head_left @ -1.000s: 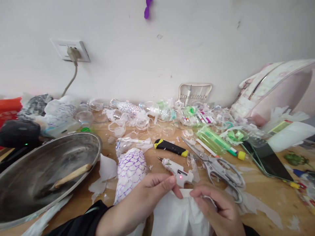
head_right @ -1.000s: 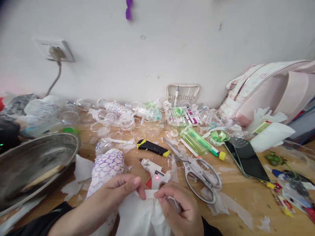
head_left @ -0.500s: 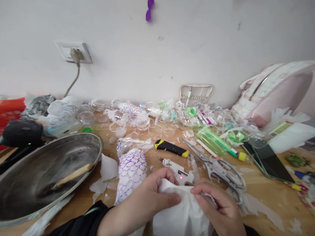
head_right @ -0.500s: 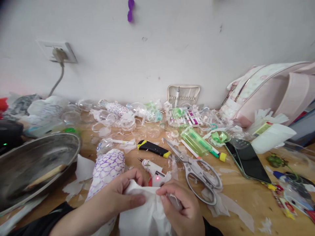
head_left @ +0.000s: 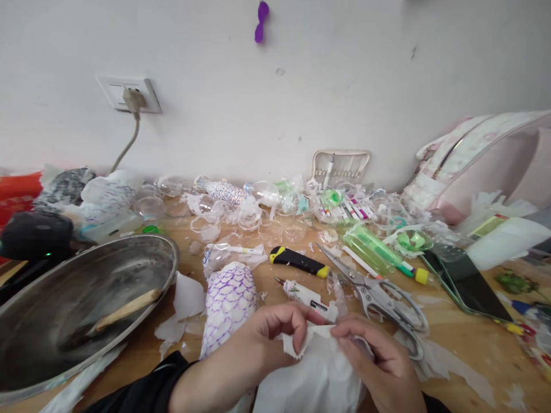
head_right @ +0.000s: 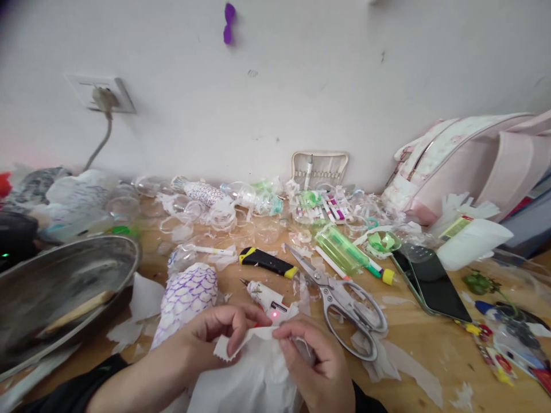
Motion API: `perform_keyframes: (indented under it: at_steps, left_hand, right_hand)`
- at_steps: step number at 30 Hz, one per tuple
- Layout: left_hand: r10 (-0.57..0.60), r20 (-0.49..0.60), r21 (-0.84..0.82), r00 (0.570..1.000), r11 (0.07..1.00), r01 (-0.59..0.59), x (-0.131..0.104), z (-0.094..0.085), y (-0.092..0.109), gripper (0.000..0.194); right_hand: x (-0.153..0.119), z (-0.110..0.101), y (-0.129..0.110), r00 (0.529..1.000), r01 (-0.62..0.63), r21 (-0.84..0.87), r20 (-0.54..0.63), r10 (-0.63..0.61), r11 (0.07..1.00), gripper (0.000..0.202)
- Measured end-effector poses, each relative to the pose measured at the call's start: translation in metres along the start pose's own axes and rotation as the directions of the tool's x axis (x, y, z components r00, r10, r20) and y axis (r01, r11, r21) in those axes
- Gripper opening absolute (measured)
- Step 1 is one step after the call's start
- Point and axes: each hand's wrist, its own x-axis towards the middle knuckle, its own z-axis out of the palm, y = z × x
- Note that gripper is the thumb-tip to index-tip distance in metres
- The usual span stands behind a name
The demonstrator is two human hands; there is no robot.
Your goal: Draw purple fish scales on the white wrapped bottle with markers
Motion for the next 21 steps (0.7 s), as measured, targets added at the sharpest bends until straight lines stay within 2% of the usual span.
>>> perform_keyframes:
  at_steps: [3,7,10,13,15,18,21]
  left_hand:
    - [-0.008,-0.005,-0.085,1.0,0.996,0.008,-0.003,0.0004,0.0014,0.003]
    - [-0.089,-0.091,-0.15,0.992,0.986,0.075,-0.0001,0.0047,0.0015,0.028]
    - [-0.161,-0.073,-0.038,0.984,0.987,0.158,0.0027,0.0064,0.0008,0.035]
    - [-0.154,-0.021,0.107,0.988,0.982,0.155,0.0036,0.0058,-0.0016,0.039]
    - [-0.12,-0.007,0.113,0.993,0.986,0.12,0.004,0.0052,-0.0042,0.034]
    - [-0.068,0.031,0.026,0.997,0.997,0.068,0.0052,0.0052,-0.0075,0.021]
    - [-0.078,0.068,0.009,0.995,0.997,0.077,0.0061,0.0065,-0.0069,0.018]
  right_hand:
    - [-0.0009,-0.0011,0.0009,1.0,0.023,-0.008,-0.021,-0.023,1.0,0.015]
    - [-0.0014,-0.0034,0.0036,0.995,0.096,-0.093,-0.024,-0.098,0.991,0.016]
    - [-0.0019,-0.0031,0.0033,0.993,0.114,-0.103,-0.011,-0.116,0.988,0.016]
    - [-0.0033,-0.0015,0.0004,0.993,0.113,-0.096,-0.007,-0.115,0.989,0.015]
    - [-0.004,-0.0004,-0.0016,0.992,0.128,-0.088,0.0,-0.129,0.988,0.016]
    - [-0.0041,0.0007,-0.0033,0.99,0.143,-0.066,0.016,-0.142,0.988,0.017]
    - [-0.0044,0.0021,-0.0035,0.989,0.143,-0.038,0.027,-0.142,0.989,0.018]
